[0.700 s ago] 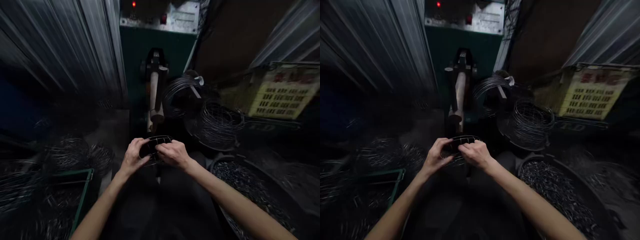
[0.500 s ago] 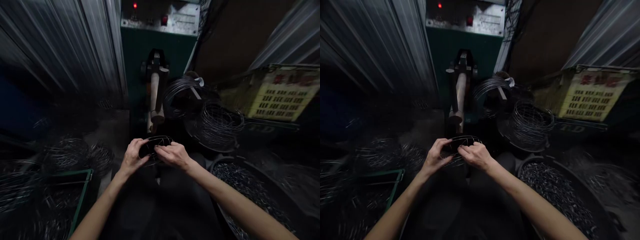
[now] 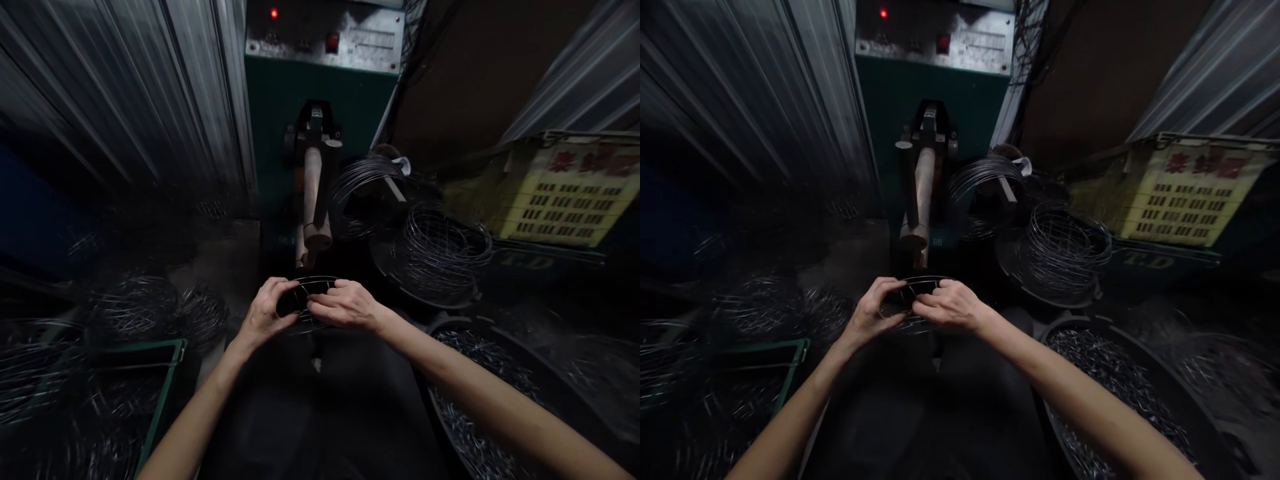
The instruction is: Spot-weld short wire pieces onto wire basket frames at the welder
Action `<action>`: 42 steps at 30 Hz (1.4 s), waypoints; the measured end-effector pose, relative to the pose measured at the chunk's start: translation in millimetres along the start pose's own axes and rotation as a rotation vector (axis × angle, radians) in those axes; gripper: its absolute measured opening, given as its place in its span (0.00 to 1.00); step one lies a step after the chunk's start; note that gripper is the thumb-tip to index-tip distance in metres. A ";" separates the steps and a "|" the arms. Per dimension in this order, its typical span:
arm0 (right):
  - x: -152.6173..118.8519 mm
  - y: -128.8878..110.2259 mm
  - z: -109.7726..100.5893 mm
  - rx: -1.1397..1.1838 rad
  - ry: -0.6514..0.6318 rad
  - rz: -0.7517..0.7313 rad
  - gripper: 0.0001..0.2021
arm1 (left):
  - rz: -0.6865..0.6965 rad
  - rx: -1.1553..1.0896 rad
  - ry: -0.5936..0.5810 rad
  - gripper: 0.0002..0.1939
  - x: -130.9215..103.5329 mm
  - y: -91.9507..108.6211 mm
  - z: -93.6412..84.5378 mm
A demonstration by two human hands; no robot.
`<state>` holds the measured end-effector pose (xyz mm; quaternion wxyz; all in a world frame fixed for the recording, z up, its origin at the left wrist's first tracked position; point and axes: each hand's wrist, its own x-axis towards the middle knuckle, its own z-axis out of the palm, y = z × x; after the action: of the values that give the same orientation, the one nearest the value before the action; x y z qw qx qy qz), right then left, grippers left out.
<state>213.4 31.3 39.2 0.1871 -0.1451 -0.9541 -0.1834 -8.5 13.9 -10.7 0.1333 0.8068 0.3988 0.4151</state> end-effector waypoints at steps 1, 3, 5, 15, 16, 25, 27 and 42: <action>-1.3 0.8 0.8 -0.017 0.030 -0.007 0.08 | -0.003 -0.004 0.011 0.26 0.3 -0.9 0.0; -4.2 1.9 3.1 -0.053 0.069 -0.013 0.09 | -0.014 -0.004 0.033 0.25 0.3 -2.1 0.1; -6.3 2.2 5.6 -0.088 0.076 -0.023 0.09 | -0.023 0.005 0.047 0.25 -0.5 -2.4 0.6; -3.1 -3.2 9.6 -0.190 0.026 0.026 0.09 | -0.099 0.060 0.077 0.25 -4.3 -1.0 5.8; -2.6 -4.4 9.0 -0.202 0.017 0.030 0.09 | -0.110 0.072 0.079 0.25 -4.5 0.4 6.4; -6.3 -12.3 11.3 -0.201 -0.068 0.071 0.11 | -0.134 0.064 0.072 0.27 -8.1 5.8 13.3; -7.6 -11.6 13.2 -0.165 -0.060 0.091 0.10 | -0.124 0.056 0.061 0.27 -8.6 4.6 13.1; -6.8 -8.6 9.1 -0.190 0.125 0.022 0.08 | -0.036 0.012 0.089 0.26 -5.1 -10.5 13.8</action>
<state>213.7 25.8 26.0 0.2338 -0.1607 -0.9172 -0.2797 -5.1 18.5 -27.9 0.1179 0.7811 0.4211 0.4456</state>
